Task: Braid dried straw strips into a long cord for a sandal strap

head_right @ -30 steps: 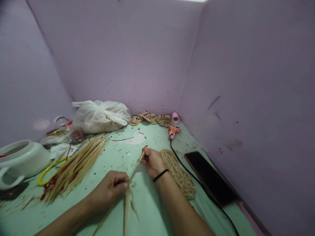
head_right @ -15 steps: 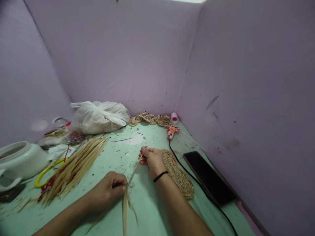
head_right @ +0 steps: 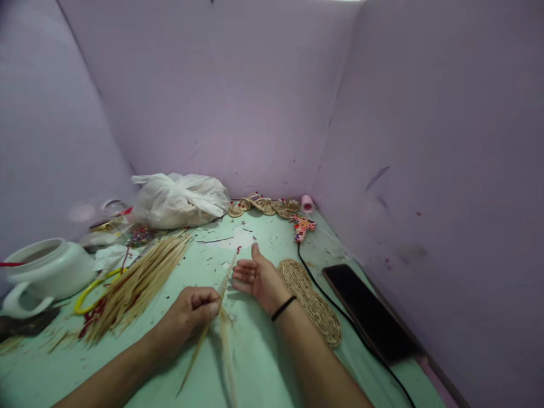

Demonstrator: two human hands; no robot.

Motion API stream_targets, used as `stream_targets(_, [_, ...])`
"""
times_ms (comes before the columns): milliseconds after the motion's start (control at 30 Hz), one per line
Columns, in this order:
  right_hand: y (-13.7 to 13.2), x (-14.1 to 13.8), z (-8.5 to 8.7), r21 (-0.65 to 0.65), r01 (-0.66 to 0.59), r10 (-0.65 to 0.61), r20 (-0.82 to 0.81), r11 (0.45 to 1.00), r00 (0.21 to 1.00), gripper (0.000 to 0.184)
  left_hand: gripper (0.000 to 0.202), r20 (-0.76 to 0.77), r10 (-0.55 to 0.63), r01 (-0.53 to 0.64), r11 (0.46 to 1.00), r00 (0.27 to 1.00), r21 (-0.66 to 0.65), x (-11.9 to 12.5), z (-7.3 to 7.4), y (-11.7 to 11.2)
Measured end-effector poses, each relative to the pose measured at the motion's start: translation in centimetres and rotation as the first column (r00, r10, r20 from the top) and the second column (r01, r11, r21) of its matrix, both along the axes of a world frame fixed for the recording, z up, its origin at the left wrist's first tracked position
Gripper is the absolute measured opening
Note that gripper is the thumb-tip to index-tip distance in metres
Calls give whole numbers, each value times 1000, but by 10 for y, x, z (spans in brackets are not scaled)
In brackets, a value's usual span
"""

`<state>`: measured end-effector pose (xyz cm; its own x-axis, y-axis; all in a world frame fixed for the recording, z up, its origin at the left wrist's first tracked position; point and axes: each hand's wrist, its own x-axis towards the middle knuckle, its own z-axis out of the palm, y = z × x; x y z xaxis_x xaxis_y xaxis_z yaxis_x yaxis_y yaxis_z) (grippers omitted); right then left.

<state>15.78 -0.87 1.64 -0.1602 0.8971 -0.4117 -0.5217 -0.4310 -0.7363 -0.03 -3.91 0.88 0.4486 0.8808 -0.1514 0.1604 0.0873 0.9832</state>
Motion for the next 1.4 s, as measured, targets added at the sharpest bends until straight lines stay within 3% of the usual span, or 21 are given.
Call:
stream_targets(33, [-5,-3,2,-29,-84,83,-19,996,996,40,27,29,58,-57,998,998,-37,-1,0,3])
stream_targets(100, [-15,-10,5,-13,-205,205,-7,979,979,31,28,80,135,-127,987,988,-101,-3,-1,8])
stream_targets(233, [-31,-28,10,33,-345,341,93,938,936,13,27,119,168,-150,978,979,-144,-6,-4,15])
stream_targets(333, [-33,-34,6,35,-300,285,223,953,932,9,22,98,126,-113,985,987,-128,-7,-3,17])
stream_targets(433, [-28,-34,-4,97,-256,189,441,962,877,11,19,16,95,-93,988,995,-125,-7,-1,18])
stream_targets(567, [-24,-35,-16,170,-214,76,587,962,806,9,16,-83,147,-158,978,986,-136,-6,1,20])
stream_targets(733, [-25,-39,-20,223,-145,-17,595,964,803,10,14,-105,119,-139,966,987,-220,-10,5,22])
stream_targets(833, [-25,-40,-21,251,-104,-65,587,962,807,9,14,-118,86,-106,979,989,-176,-14,7,25])
stream_targets(1133, [-21,-41,-29,242,-45,-107,581,969,807,12,14,-257,141,-168,982,956,-88,-19,7,26])
stream_targets(1333, [-20,-40,-31,213,45,-147,491,976,859,16,14,-419,193,-184,981,887,64,-41,12,41])
stream_targets(1400, [-20,-41,-30,198,70,-158,478,978,864,16,14,-483,271,-225,962,832,153,-55,12,49])
